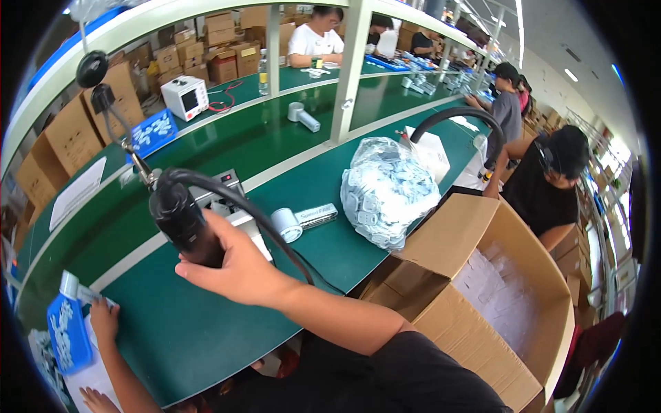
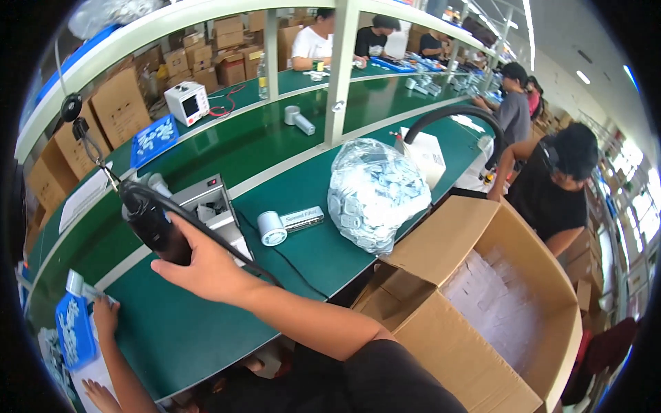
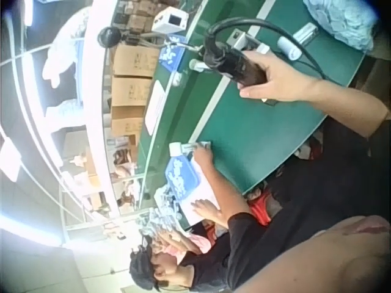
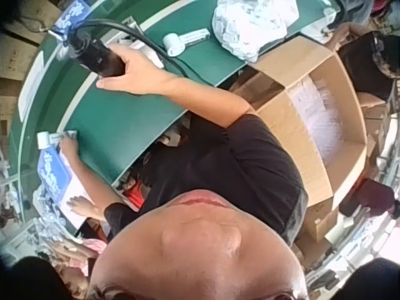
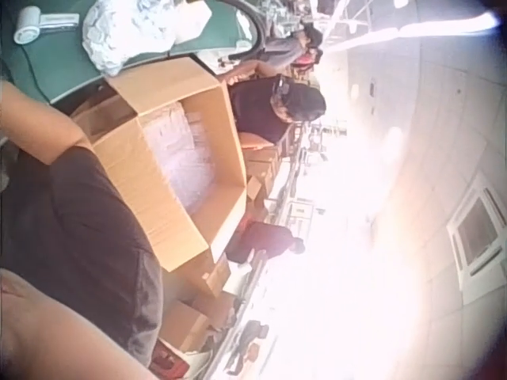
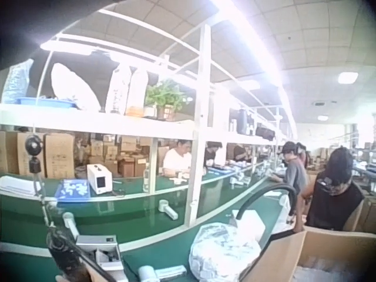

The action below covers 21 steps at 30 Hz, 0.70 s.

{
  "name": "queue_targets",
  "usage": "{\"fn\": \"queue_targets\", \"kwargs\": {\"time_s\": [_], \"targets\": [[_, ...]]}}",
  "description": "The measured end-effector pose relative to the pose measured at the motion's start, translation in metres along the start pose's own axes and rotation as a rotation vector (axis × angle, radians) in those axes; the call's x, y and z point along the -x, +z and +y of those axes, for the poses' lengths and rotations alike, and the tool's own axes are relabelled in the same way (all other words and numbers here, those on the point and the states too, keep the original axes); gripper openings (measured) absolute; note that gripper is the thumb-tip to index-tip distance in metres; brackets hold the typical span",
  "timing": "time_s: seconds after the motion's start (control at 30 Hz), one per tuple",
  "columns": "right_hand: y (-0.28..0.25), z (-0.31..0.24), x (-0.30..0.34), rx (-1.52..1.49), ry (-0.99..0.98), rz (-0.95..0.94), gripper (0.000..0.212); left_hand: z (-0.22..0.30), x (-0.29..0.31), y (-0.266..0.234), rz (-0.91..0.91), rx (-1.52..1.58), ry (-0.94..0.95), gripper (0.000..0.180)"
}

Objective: The person assembles portable fans by attaching bottom cover plates onto the fan handles and fastening them with an electric screwdriver.

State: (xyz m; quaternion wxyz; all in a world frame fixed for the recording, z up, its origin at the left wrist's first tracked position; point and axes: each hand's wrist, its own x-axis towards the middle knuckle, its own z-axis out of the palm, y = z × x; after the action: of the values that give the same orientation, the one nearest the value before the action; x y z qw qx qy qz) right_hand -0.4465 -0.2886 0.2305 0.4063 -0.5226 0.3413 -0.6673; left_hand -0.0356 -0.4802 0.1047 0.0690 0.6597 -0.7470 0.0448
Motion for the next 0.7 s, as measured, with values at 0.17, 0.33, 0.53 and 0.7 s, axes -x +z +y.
{"fn": "queue_targets", "kwargs": {"time_s": [0.17, 0.33, 0.53, 0.7], "targets": [[0.008, 0.001, 0.021, 0.529, -0.301, 0.347, 0.074, 0.094, -0.044, 0.009, 0.313, 0.218, 0.189, 0.057], [0.019, -0.023, 0.067, 0.515, -1.259, -0.038, 0.03, 0.225, -0.138, 0.034, 0.299, 0.465, 0.212, 0.059], [-0.123, -0.13, 0.047, 1.431, -0.771, 0.172, 0.016, 0.267, -0.141, 0.023, 0.067, 0.489, 0.136, 0.057], [-0.337, -0.111, 0.106, 1.674, 0.198, 0.825, 0.04, 0.301, -0.153, 0.026, 0.088, 0.497, 0.111, 0.053]]}}
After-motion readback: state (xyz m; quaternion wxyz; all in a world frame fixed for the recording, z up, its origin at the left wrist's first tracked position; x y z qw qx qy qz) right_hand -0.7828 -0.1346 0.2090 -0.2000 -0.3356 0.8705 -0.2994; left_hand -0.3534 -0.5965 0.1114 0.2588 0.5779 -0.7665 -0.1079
